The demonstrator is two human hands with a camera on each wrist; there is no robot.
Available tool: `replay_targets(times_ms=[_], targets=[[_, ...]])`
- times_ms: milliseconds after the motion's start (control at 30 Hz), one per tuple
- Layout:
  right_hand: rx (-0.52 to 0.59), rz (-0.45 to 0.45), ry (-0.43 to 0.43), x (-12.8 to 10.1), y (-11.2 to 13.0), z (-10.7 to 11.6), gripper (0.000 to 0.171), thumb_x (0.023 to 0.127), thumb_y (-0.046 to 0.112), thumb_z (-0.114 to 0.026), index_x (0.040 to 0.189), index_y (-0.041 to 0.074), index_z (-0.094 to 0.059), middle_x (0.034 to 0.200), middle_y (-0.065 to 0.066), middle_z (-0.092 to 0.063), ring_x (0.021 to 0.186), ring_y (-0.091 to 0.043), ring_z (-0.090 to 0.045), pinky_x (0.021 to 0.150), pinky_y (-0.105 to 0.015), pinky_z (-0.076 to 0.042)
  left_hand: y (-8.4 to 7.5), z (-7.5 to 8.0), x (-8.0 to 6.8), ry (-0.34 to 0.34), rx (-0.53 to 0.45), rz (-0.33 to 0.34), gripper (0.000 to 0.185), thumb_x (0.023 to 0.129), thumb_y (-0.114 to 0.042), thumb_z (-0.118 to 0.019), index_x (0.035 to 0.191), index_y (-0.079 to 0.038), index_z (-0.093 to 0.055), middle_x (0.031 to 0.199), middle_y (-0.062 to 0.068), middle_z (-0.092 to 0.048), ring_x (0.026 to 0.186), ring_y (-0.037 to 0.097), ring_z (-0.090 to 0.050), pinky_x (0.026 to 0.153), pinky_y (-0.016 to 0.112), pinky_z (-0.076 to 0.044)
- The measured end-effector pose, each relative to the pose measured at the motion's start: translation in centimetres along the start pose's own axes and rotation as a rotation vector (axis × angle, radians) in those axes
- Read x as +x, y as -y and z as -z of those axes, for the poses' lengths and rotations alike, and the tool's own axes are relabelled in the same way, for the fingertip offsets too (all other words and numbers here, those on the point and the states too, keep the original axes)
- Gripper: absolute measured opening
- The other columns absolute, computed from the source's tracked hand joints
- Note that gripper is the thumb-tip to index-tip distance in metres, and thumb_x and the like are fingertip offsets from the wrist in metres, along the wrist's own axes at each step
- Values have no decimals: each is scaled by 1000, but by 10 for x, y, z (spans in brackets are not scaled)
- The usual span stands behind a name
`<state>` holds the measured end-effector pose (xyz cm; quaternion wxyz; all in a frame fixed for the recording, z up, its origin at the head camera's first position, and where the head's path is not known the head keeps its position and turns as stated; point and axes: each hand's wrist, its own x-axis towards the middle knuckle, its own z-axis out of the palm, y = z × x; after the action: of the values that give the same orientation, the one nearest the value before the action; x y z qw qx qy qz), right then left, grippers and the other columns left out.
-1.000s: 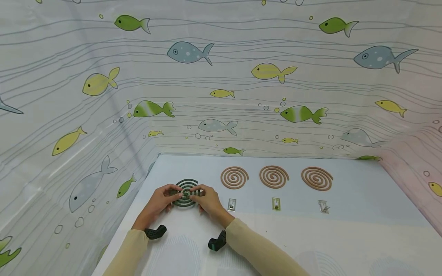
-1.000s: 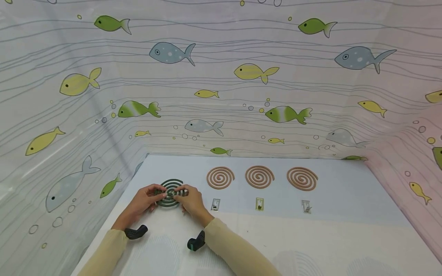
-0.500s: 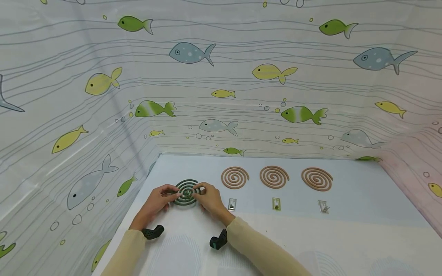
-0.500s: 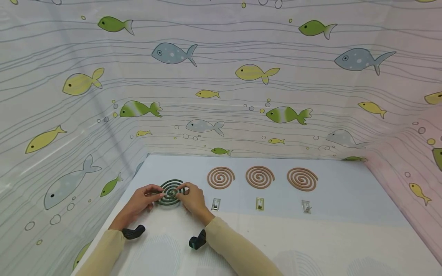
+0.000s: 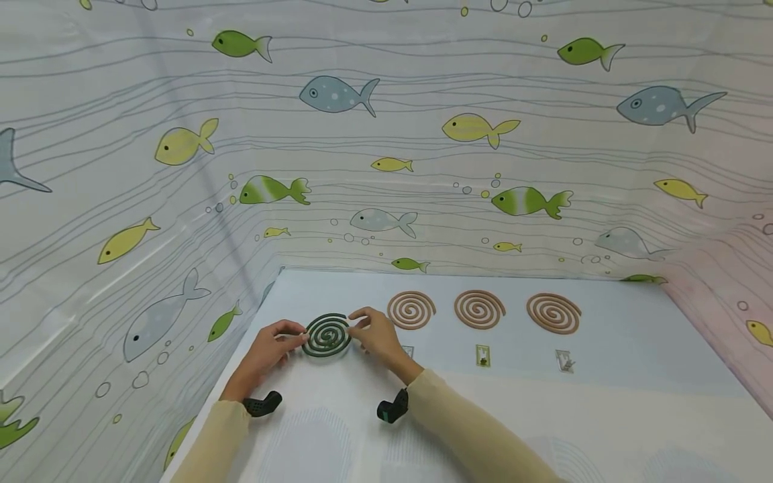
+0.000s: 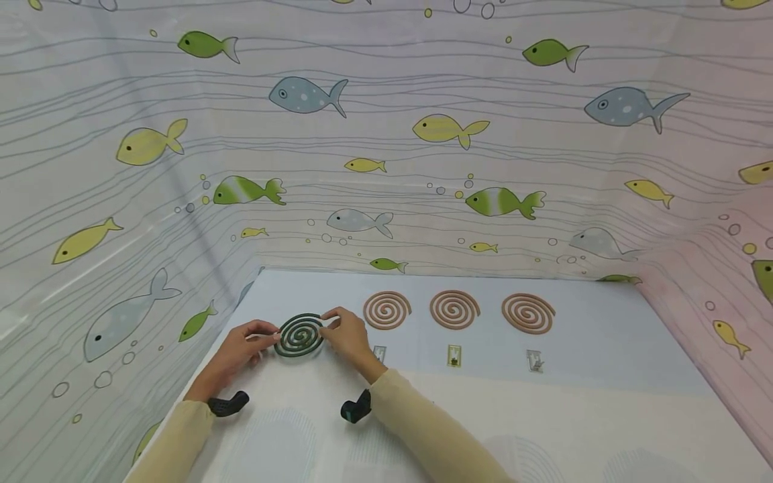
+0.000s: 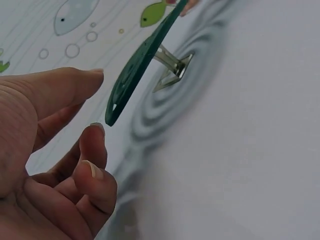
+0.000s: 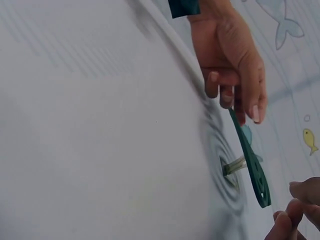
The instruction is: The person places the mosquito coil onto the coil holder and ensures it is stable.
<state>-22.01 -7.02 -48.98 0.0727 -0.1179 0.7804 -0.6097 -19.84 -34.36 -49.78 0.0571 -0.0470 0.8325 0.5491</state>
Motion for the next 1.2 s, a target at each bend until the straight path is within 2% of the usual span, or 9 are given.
replay_targets(times_ms=[100,333,467,600,700,933,1100,1200], targets=[[46,18,-20,0,0,5,27,96,11,-73,121,4,-69,98,-8,-67,54,-14,-55,47,-25,-48,-4,1,-1,-12,-9,-24,39,92,-32,-80,119,-7,-67,115,10,-64,84,25,-56,59,30,-47],[77,30,-44,-3,1,18,26,98,14,-72,121,4,-69,98,-7,-67,54,-13,-52,47,-25,-46,-18,-3,4,-43,-27,-65,36,94,-34,-78,117,-7,-68,111,9,-64,78,20,-55,58,27,-46],[81,25,-55,-5,2,30,24,99,16,-71,121,7,-70,100,-8,-67,55,-14,-51,49,-25,-46,-25,-8,6,-28,-36,-88,36,94,-33,-78,117,-7,-67,110,8,-63,77,18,-54,59,26,-46],[65,25,-71,-7,1,46,24,99,17,-70,121,7,-70,100,-8,-67,56,-14,-52,50,-26,-47,-34,-15,6,15,-57,-119,36,95,-33,-77,117,-7,-66,109,10,-62,74,17,-52,57,26,-44],[58,29,-89,-9,-3,58,21,99,17,-70,118,8,-71,100,-8,-67,56,-14,-52,51,-29,-48,-43,-23,5,44,-63,-127,34,97,-30,-75,119,-5,-66,108,11,-61,72,18,-51,56,27,-43],[106,5,-135,-12,-17,82,23,98,14,-70,118,2,-70,103,-13,-66,58,-15,-53,50,-26,-47,-56,-40,9,87,-69,-134,33,97,-29,-75,120,-8,-66,108,11,-63,74,23,-55,55,27,-42],[108,-30,-179,-14,-22,96,23,98,17,-72,117,6,-72,102,-10,-67,58,-15,-53,51,-27,-46,-65,-62,14,141,-86,-155,38,97,-29,-75,124,-5,-66,109,9,-64,72,21,-55,56,25,-43],[103,-37,-186,-15,-25,102,24,98,18,-72,118,5,-72,101,-9,-67,58,-14,-52,50,-27,-45,-71,-75,16,173,-84,-164,42,97,-31,-74,127,-3,-65,106,9,-64,69,19,-54,56,25,-43]])
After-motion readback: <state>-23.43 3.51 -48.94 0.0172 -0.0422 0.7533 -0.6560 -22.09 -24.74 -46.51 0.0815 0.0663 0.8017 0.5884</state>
